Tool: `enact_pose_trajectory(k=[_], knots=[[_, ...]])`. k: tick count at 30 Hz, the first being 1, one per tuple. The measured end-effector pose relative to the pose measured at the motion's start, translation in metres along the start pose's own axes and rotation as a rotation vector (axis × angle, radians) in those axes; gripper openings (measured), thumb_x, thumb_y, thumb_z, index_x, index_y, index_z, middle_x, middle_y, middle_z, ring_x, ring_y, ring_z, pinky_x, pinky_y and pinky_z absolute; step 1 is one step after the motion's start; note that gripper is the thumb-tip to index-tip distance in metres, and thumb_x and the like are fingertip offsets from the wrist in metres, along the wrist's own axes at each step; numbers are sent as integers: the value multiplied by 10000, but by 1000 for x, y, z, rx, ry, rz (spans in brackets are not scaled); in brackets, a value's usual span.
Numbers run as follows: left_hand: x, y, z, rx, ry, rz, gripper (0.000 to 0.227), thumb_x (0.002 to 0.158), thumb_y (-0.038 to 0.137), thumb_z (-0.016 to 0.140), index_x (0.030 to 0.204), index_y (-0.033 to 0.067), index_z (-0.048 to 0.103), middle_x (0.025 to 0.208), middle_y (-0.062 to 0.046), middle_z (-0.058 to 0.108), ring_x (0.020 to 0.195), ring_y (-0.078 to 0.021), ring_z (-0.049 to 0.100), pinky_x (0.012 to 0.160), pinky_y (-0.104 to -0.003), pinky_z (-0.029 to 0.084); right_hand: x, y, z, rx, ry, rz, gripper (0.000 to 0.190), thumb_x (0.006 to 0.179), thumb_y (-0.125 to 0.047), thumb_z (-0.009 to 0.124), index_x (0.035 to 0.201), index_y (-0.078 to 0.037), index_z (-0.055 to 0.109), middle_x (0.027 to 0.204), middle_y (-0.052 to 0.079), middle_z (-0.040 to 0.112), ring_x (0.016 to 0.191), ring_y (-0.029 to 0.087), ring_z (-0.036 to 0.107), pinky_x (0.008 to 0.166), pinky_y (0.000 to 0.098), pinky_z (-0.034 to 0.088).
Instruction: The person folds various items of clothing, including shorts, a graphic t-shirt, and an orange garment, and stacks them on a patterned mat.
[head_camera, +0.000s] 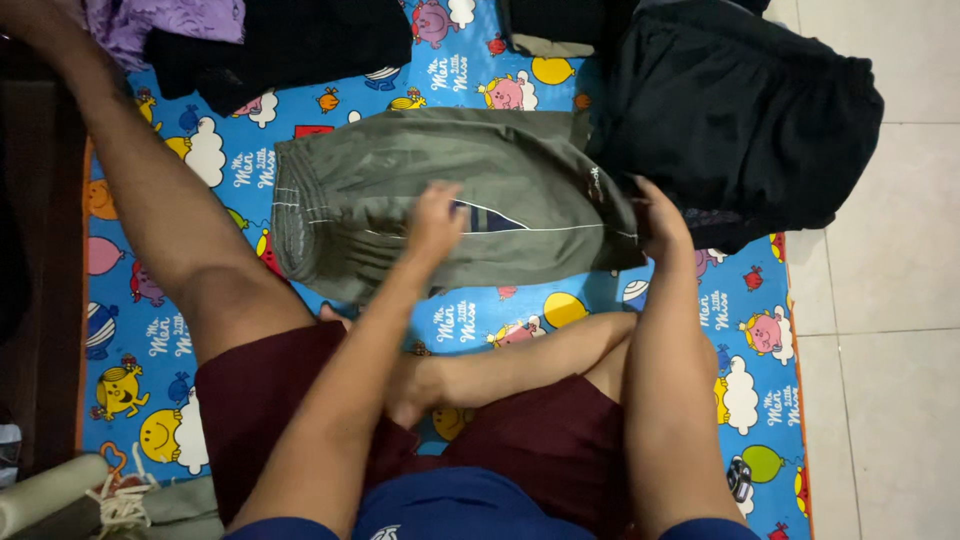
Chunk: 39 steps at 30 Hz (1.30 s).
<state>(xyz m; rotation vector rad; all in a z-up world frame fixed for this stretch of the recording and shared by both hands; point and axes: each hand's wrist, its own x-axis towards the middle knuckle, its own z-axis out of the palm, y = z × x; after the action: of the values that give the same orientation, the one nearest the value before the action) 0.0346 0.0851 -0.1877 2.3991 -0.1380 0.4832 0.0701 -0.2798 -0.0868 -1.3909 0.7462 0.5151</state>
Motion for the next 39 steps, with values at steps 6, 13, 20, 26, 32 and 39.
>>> enact_pose_trajectory(k=[6,13,20,26,32,39], knots=[[3,-46,-98,585,79,-355,431,958,263,666,1302,25,564,1332,-327,468,1239,-494,451,972,-598,393,72,30,-18,-649,349,-376,436,711,-475,822,1058,-225,734,955,102,700,957,352,665,781,471,539],[1,-148,-83,575,-356,-944,739,968,416,554,1484,-37,282,1429,-290,401,1293,-390,444,1044,-550,330,80,29,-19,-749,502,-561,280,851,-429,717,1015,-204,752,914,110,709,986,382,640,829,473,509],[52,-82,-207,-383,376,-785,250,603,189,821,593,95,590,563,-115,493,550,-266,485,529,-394,345,63,20,-9,-579,608,-680,326,880,-287,716,1015,10,725,954,227,696,996,413,633,838,512,481],[57,-111,-225,104,324,-880,519,624,249,816,1092,183,602,946,-94,563,885,-275,615,687,-406,510,34,15,22,-691,624,-574,480,855,-395,744,1064,29,665,1023,266,674,1042,423,624,897,519,487],[19,-49,-182,423,-62,-713,779,882,288,729,1483,-18,337,1450,-328,276,1329,-489,346,1025,-611,395,6,19,63,-898,395,-371,789,853,-548,699,1233,115,504,1181,339,595,1162,448,569,970,526,466],[1,6,-172,450,-343,-810,784,952,490,523,1562,121,195,1556,-304,75,1467,-423,70,1050,-615,331,-26,23,88,-1031,234,-349,670,786,-373,785,1155,103,493,1145,313,607,1153,460,573,1002,539,455]])
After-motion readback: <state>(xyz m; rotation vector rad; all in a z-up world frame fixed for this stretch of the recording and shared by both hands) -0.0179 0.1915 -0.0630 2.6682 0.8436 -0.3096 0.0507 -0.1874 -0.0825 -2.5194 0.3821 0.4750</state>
